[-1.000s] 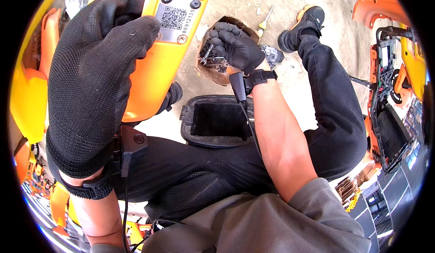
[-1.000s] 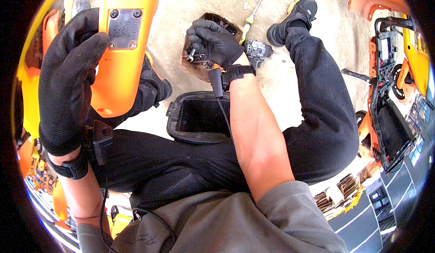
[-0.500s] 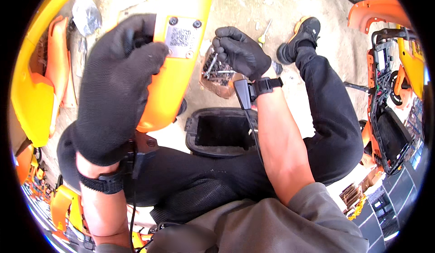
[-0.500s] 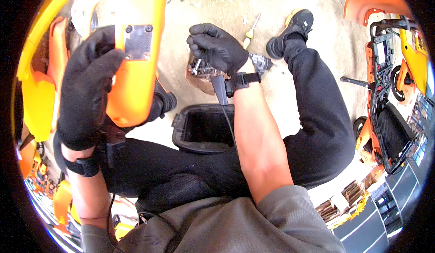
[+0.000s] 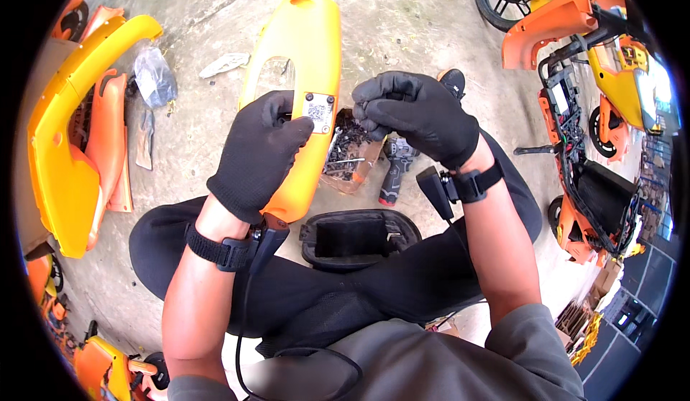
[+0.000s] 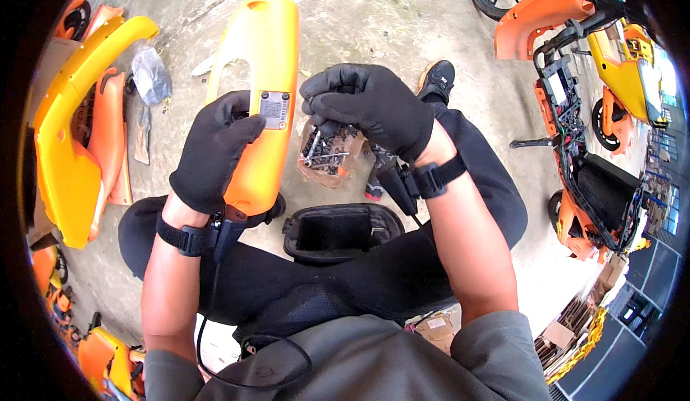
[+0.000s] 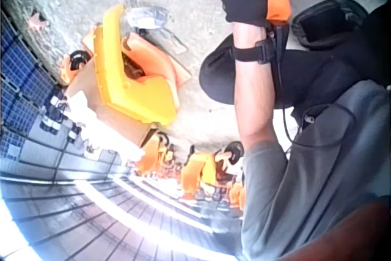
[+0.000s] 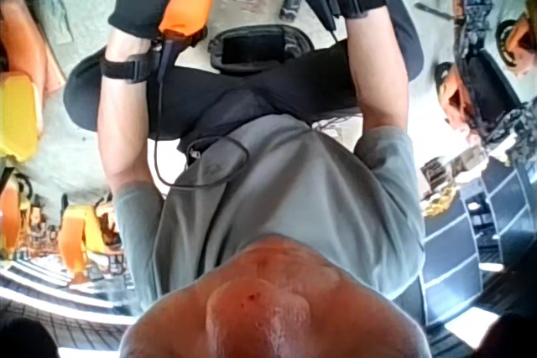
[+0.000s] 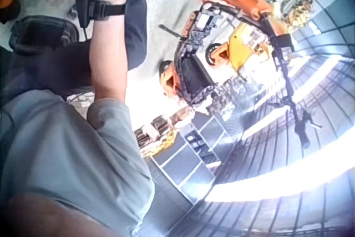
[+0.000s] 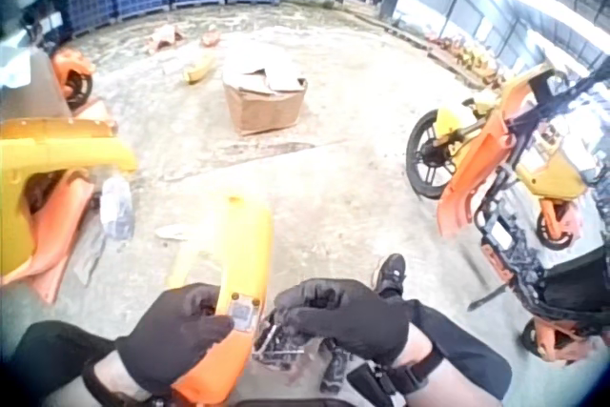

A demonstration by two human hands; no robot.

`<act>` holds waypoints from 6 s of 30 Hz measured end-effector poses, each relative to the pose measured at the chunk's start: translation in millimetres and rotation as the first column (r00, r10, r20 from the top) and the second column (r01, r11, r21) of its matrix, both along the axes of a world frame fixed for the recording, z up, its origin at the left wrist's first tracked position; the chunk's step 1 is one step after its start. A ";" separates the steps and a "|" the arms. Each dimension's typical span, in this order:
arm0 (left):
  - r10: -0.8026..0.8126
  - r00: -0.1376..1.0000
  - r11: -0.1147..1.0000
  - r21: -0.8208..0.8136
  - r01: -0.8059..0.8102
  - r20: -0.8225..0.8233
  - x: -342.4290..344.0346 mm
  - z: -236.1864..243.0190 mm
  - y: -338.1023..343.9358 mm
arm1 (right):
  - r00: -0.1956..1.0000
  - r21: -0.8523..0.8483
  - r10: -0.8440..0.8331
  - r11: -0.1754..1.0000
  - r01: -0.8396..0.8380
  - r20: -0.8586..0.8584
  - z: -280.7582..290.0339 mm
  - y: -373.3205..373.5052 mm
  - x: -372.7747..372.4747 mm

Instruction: The person attaches a metal plate to an orange plastic motorcycle fairing piece using an electric drill to drive screws into the pre-marked holes.

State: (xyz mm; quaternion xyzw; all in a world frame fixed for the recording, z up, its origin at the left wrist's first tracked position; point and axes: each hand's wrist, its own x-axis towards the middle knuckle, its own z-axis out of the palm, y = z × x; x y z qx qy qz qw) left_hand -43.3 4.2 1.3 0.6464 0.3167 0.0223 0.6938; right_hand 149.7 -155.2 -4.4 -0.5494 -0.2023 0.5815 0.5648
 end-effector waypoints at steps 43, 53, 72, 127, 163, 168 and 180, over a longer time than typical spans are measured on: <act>-0.248 0.969 0.963 -0.112 0.246 0.000 1.9 -9.3 -13.1 | 0.973 0.016 -0.190 0.982 0.189 0.134 -25.7 -30.7 -16.3; -0.210 0.975 0.966 -0.170 0.194 -0.079 0.8 -14.0 -11.0 | 0.965 0.067 -0.246 0.968 0.241 0.093 -18.1 -28.5 -24.1; -0.104 0.994 0.977 -0.192 0.095 -0.039 4.8 -23.3 -17.8 | 0.935 0.006 -0.327 0.944 0.331 -0.136 -29.5 -31.0 -22.3; -0.291 0.957 0.927 0.243 0.284 -0.006 2.2 -26.3 -28.9 | 0.675 -0.022 -0.090 0.988 0.155 0.732 -33.8 -16.9 -81.2; -0.199 0.980 0.967 0.160 0.197 -0.002 0.7 -23.1 -26.5 | 0.737 -0.052 -0.061 0.990 0.129 0.673 -25.5 -17.4 -74.7; -0.181 0.983 0.977 0.119 0.179 0.009 2.1 -20.4 -26.8 | 0.779 -0.012 -0.103 0.990 0.140 0.619 -26.3 -19.2 -74.7; -0.218 0.976 0.950 0.225 0.214 -0.011 2.4 -22.2 -26.7 | 0.429 0.050 -0.080 0.995 0.080 0.900 -25.9 -17.7 -81.1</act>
